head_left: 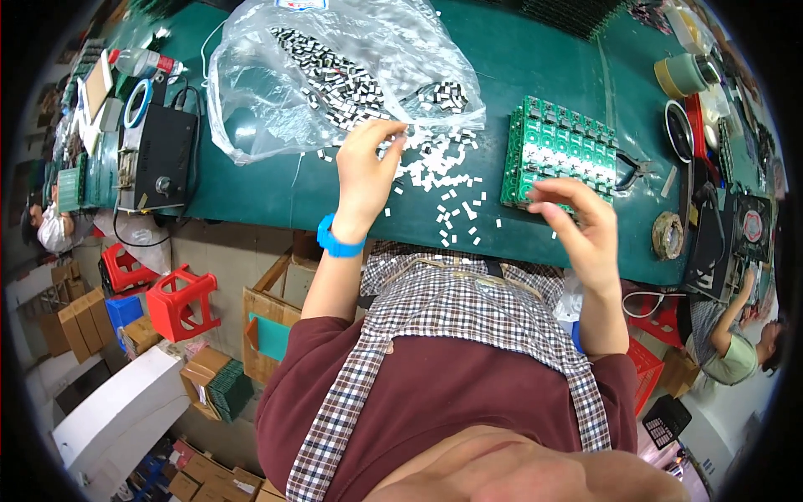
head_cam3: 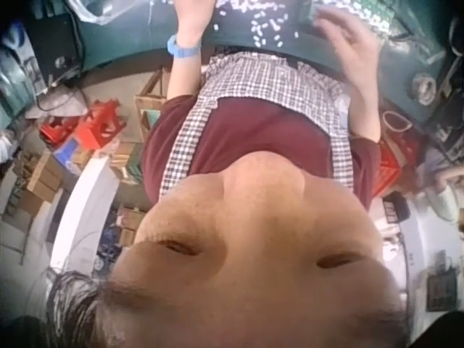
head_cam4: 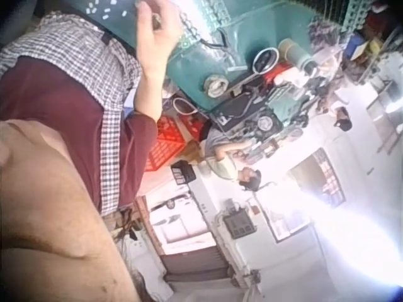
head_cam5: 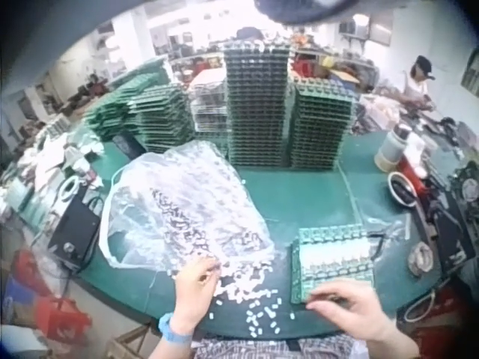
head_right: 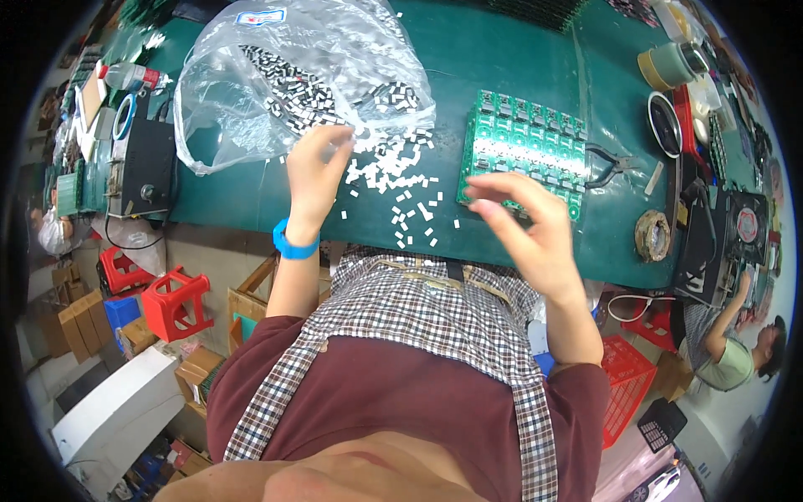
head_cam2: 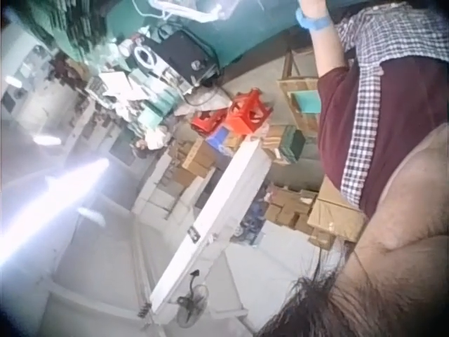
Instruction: The person assembles electronic components by hand, placing small white pieces into a green circuit board array.
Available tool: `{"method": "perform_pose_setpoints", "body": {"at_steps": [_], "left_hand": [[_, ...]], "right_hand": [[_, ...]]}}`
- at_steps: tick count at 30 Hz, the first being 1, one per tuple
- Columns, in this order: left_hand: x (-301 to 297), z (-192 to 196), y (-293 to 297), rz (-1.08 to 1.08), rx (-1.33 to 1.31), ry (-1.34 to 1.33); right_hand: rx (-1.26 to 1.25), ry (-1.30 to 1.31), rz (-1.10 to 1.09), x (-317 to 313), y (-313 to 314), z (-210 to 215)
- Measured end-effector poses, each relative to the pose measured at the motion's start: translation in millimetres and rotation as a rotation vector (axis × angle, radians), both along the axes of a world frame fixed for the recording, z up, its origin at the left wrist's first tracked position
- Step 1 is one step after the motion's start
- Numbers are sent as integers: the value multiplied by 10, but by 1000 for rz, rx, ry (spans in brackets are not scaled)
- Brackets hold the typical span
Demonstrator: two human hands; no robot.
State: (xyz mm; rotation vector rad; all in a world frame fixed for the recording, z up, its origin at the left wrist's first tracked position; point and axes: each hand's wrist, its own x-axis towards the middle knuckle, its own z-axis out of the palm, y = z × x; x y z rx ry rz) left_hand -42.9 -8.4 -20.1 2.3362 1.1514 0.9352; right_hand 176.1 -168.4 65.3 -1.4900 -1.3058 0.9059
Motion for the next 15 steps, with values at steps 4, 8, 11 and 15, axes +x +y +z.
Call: {"method": "perform_pose_setpoints", "body": {"at_steps": [4,8,11,15], "left_hand": [[219,390,-474,-290,-977,-745],[380,466,-595,-432,-1157,-796],[447,435,-647,-482,-1145,-749],[547,401,-722,-511,-1003,-728]], "right_hand": [[112,-117,-22,-266,138,-30],[463,-499,16,-201,139,-185],[418,-425,-53,-139,51,-225],[362,-282,-114,-92,-52,-276]]}}
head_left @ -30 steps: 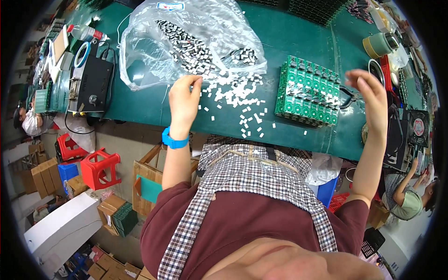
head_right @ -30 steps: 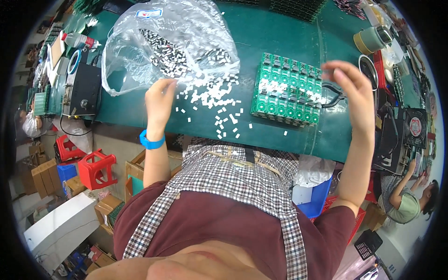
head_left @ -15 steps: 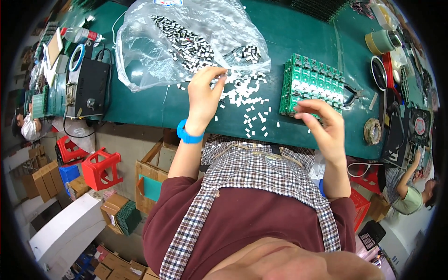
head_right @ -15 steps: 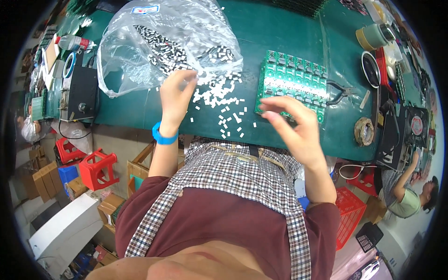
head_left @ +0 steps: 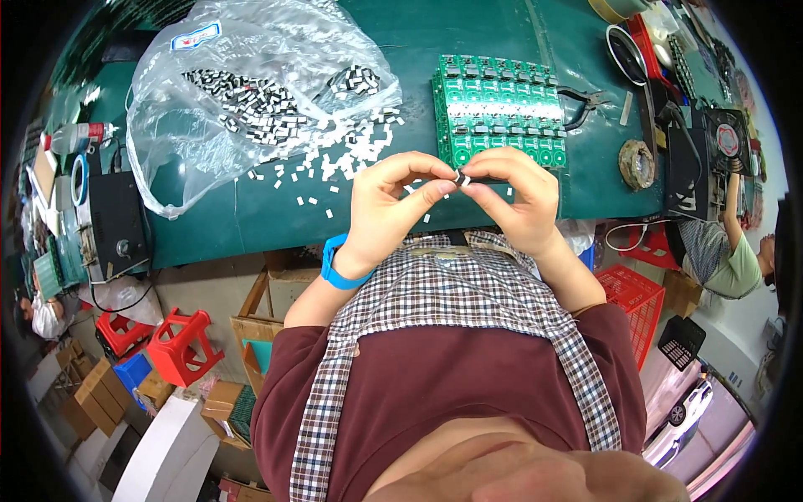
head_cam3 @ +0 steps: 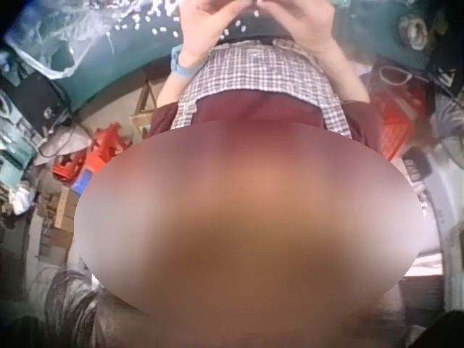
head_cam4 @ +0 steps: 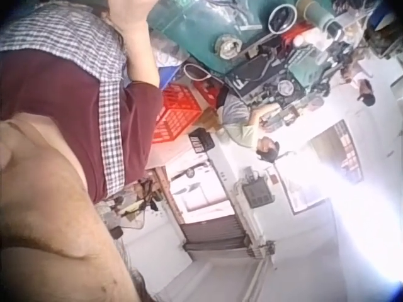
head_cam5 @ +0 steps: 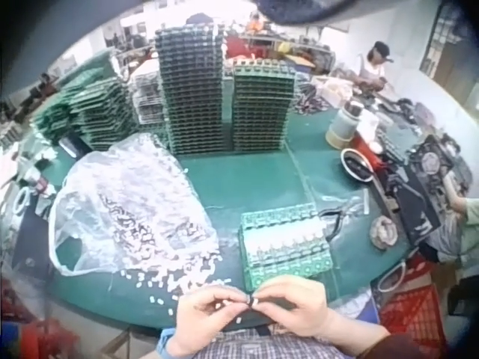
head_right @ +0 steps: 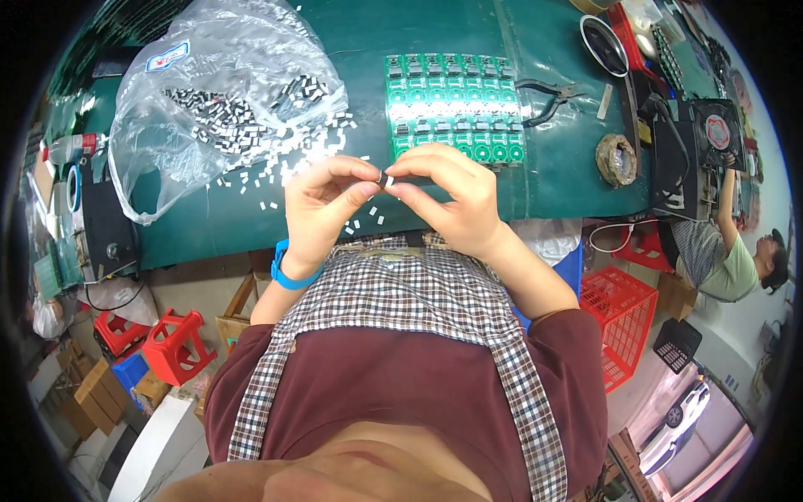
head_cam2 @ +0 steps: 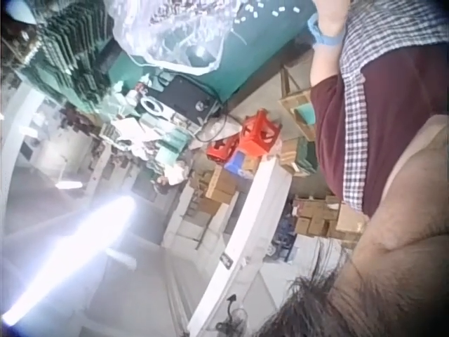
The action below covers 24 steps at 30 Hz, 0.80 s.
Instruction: The person assembles electronic components by hand, placing small white pieces into a green circuit board array.
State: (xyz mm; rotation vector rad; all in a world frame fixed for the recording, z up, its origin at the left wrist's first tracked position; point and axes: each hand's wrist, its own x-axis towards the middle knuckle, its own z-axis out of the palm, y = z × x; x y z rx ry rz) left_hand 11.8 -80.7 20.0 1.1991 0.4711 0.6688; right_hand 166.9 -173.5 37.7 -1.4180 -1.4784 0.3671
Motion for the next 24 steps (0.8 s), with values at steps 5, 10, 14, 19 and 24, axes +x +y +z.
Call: {"method": "perform_pose_setpoints", "body": {"at_steps": [5,10,14,19,24], "left_hand": [[32,-80,-36,31,407,44],[73,-62,-62,37,376,75],[52,-81,-67,-37,421,24],[51,-183,-92,12,197,-22],[56,-149,-60,121,222,66]], "right_hand": [[-76,232,25,-5,-82,-35],[-78,285,61,-11,-31,-51],[-194,398,192,58,-56,-72],[-169,302,89,-6,6,-7],[-137,80,-7,25,94,-11]]}}
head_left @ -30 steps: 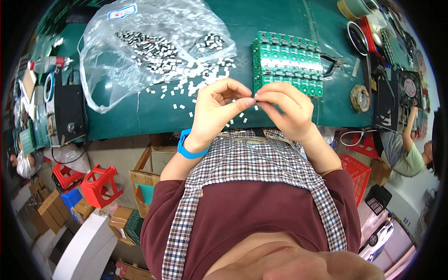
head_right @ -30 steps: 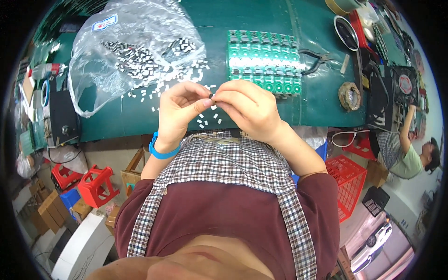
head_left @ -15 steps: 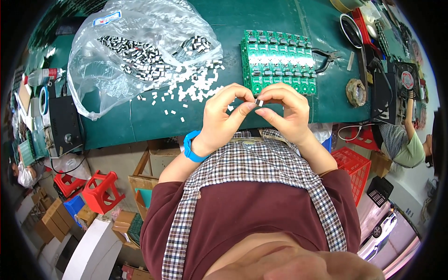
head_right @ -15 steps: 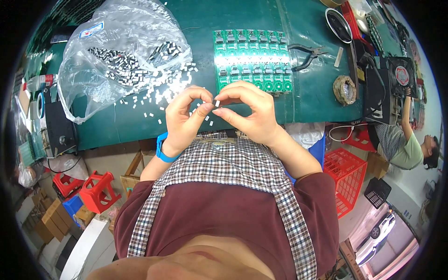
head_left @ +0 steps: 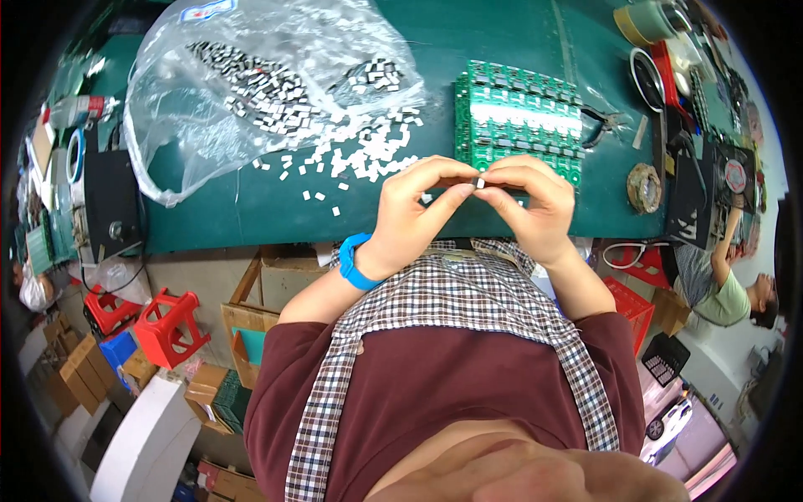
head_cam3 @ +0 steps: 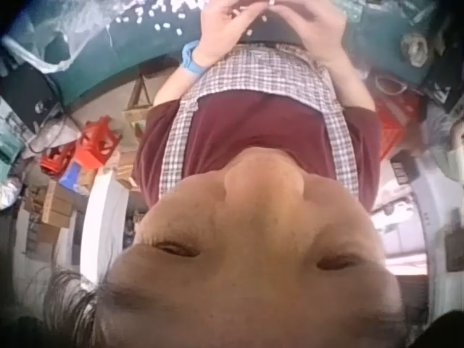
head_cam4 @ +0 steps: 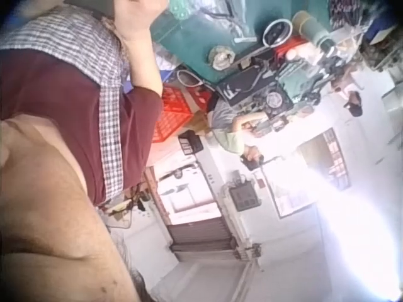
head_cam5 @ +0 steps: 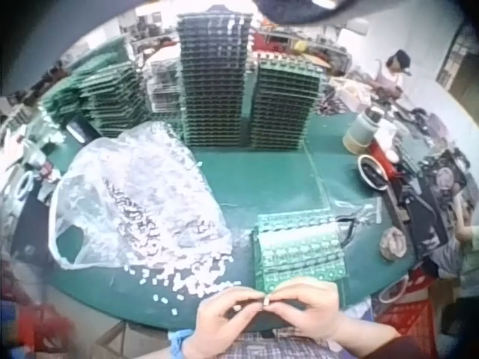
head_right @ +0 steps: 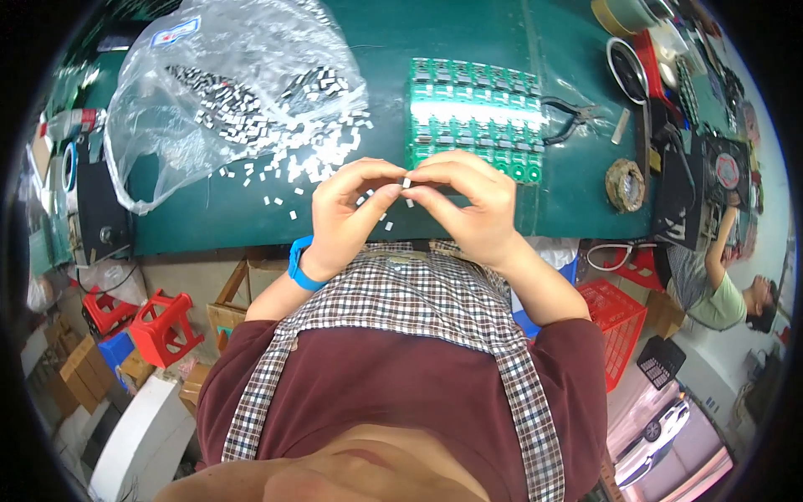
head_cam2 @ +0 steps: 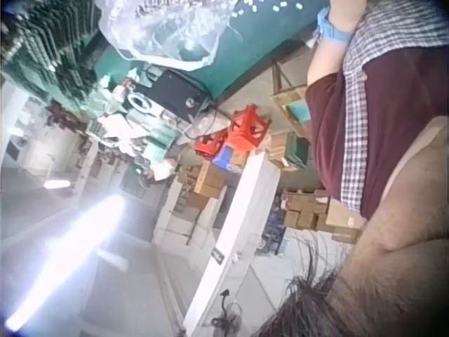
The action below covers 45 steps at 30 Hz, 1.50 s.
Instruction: The person assembles electronic components by hand, placing small white pieces into a green circuit board array.
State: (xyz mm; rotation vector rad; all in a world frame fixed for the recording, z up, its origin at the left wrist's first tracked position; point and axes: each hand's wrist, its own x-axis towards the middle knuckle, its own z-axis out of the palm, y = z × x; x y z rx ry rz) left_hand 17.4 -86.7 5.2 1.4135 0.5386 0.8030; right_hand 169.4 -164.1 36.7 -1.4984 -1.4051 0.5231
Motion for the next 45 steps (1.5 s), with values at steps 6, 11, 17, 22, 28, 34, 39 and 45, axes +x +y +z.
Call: {"method": "perform_pose_setpoints", "body": {"at_steps": [6,11,17,22,28,34,39,45], "left_hand": [[0,-23,76,78,154,28],[-164,-151,321,332,517,449],[-347,-416,569,302,784,727],[-341,-395,577,304,709,708],[-297,-267,522,331,505,522],[-235,-223,459,254,229,281],[-187,-250,419,100,-282,2],[-129,-219,356,114,-326,-12]], "right_hand": [[38,-201,22,20,88,72],[11,-291,-125,428,371,47],[88,-705,-57,626,590,-36],[72,-829,-15,552,664,-59],[69,-861,22,534,694,-40],[69,-893,52,540,708,-27],[86,-914,55,541,701,-57],[85,-939,86,545,681,-31]]}}
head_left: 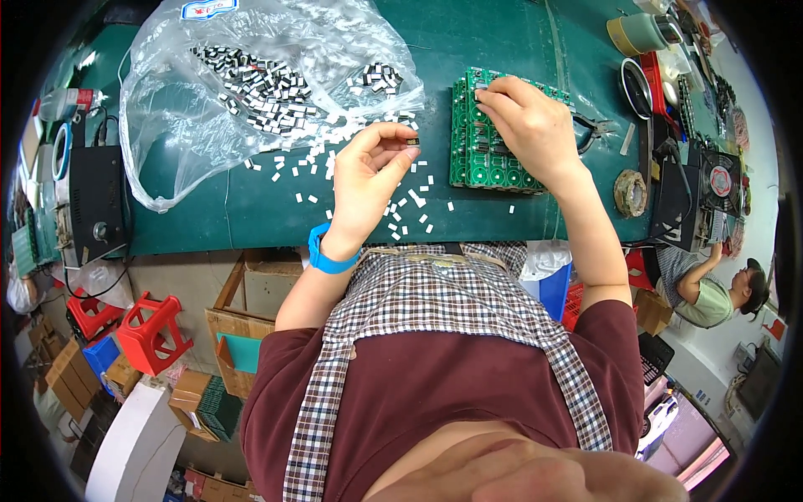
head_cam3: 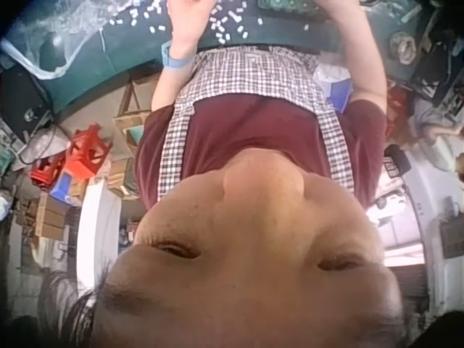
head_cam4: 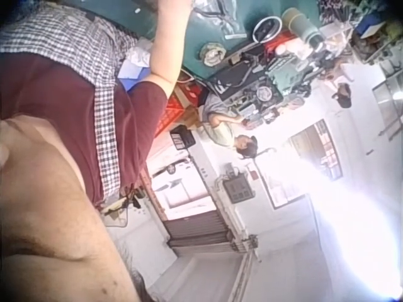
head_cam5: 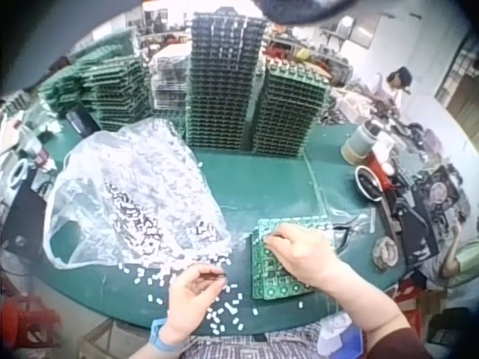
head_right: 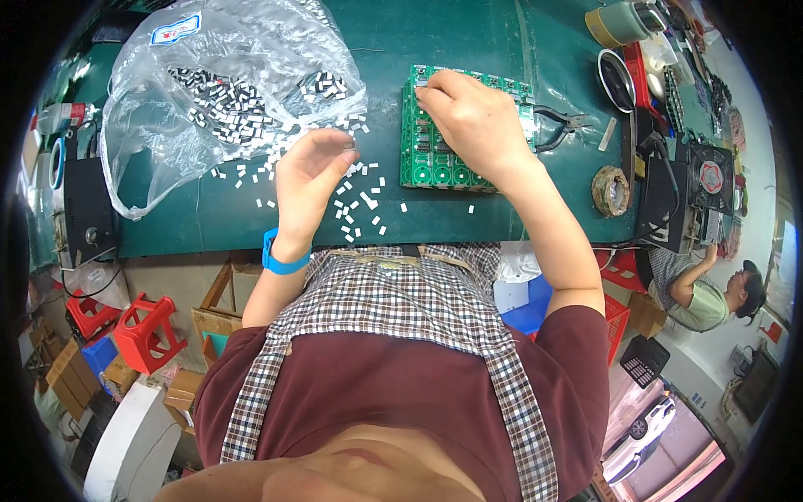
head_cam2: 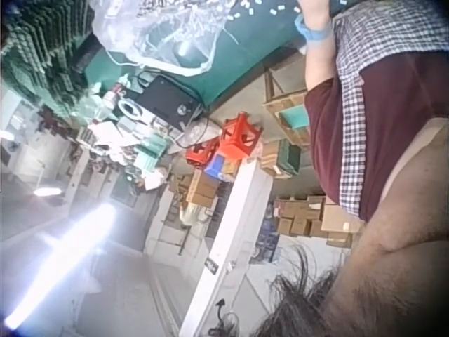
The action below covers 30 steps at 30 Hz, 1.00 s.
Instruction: The person assembles electronic components by hand, placing small white pieces into a green circuit board array.
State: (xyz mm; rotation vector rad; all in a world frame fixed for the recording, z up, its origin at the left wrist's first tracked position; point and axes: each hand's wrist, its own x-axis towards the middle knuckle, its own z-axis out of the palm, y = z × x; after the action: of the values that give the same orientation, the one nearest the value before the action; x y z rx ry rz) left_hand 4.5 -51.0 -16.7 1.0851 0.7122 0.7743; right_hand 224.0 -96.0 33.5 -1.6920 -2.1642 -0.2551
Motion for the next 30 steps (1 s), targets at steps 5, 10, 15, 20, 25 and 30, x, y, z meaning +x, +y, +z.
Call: {"method": "perform_pose_setpoints", "body": {"at_steps": [5,10,15,20,25,30], "left_hand": [[84,132,-55,15,280,121],[160,234,-138,-35,494,130],[171,231,-190,10,516,47],[174,208,-236,27,719,84],[196,232,-230,99,696,26],[202,264,-241,66,688,13]], "right_hand": [[-154,185,-31,-351,-186,218],[-162,426,125,-472,-349,90],[-101,674,25,-465,-405,93],[-122,694,27,-451,-466,97],[-65,1132,19,-489,-522,12],[-88,1188,-1,-504,-558,-5]]}}
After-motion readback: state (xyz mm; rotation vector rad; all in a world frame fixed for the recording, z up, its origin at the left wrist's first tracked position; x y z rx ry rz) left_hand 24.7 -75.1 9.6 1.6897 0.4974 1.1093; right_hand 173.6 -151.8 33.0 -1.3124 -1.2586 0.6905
